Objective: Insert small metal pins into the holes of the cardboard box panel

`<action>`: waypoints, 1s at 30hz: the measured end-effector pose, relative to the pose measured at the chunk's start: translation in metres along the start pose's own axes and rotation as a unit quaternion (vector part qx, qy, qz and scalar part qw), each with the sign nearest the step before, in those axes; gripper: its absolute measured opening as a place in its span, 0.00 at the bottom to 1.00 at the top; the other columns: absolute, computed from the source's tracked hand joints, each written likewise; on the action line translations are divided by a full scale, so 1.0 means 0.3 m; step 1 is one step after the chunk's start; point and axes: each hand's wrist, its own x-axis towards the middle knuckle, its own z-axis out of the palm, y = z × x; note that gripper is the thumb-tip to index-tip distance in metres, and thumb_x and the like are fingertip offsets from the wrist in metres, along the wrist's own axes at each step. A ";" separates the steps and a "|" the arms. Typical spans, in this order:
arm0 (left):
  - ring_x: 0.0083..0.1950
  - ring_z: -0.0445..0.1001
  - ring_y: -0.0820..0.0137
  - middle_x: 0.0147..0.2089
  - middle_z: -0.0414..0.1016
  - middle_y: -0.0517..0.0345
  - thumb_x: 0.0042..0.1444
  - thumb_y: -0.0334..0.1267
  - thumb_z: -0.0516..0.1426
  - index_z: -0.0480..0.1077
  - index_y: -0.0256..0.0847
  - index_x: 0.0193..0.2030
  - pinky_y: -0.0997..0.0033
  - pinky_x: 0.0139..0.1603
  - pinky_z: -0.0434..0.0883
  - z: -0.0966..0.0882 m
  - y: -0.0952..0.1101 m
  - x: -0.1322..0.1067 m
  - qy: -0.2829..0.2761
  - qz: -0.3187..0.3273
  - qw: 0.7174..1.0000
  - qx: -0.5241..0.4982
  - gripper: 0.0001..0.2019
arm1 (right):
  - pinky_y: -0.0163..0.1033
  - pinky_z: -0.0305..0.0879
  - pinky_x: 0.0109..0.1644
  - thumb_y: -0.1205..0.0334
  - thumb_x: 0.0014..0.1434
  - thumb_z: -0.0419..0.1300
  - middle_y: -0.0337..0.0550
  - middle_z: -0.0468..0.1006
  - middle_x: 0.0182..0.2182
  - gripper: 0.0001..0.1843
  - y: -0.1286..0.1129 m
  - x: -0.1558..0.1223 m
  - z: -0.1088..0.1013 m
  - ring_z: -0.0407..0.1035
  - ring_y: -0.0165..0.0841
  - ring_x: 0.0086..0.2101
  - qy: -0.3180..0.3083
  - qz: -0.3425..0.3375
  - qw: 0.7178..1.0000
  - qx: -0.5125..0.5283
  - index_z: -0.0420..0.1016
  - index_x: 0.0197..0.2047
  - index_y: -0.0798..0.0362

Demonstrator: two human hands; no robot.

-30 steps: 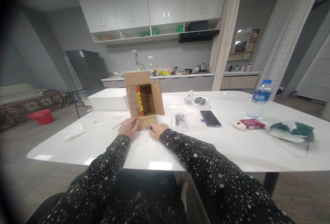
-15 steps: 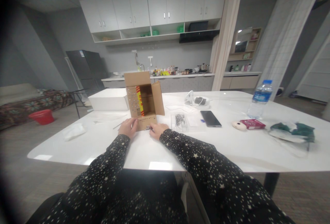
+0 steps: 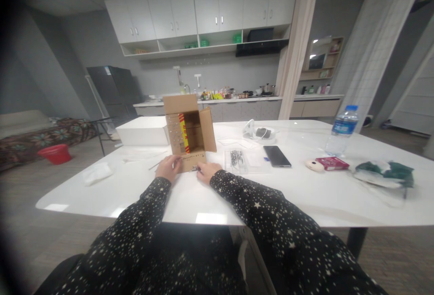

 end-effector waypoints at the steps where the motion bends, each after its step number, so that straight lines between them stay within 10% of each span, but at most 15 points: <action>1: 0.41 0.71 0.65 0.38 0.75 0.54 0.58 0.39 0.49 0.70 0.43 0.40 0.64 0.43 0.66 0.000 -0.002 0.000 -0.003 0.000 1.000 0.000 0.10 | 0.38 0.57 0.36 0.50 0.60 0.45 0.42 0.77 0.37 0.17 -0.001 -0.001 -0.002 0.70 0.36 0.36 0.000 0.001 1.000 0.000 0.67 0.47 0.44; 30: 0.43 0.71 0.62 0.39 0.76 0.54 0.54 0.37 0.52 0.70 0.43 0.40 0.61 0.44 0.66 -0.017 0.020 0.003 -0.045 0.034 0.998 0.016 0.09 | 0.37 0.57 0.35 0.50 0.60 0.46 0.41 0.77 0.37 0.16 -0.003 0.000 -0.002 0.70 0.35 0.35 -0.002 0.002 1.000 0.000 0.66 0.47 0.45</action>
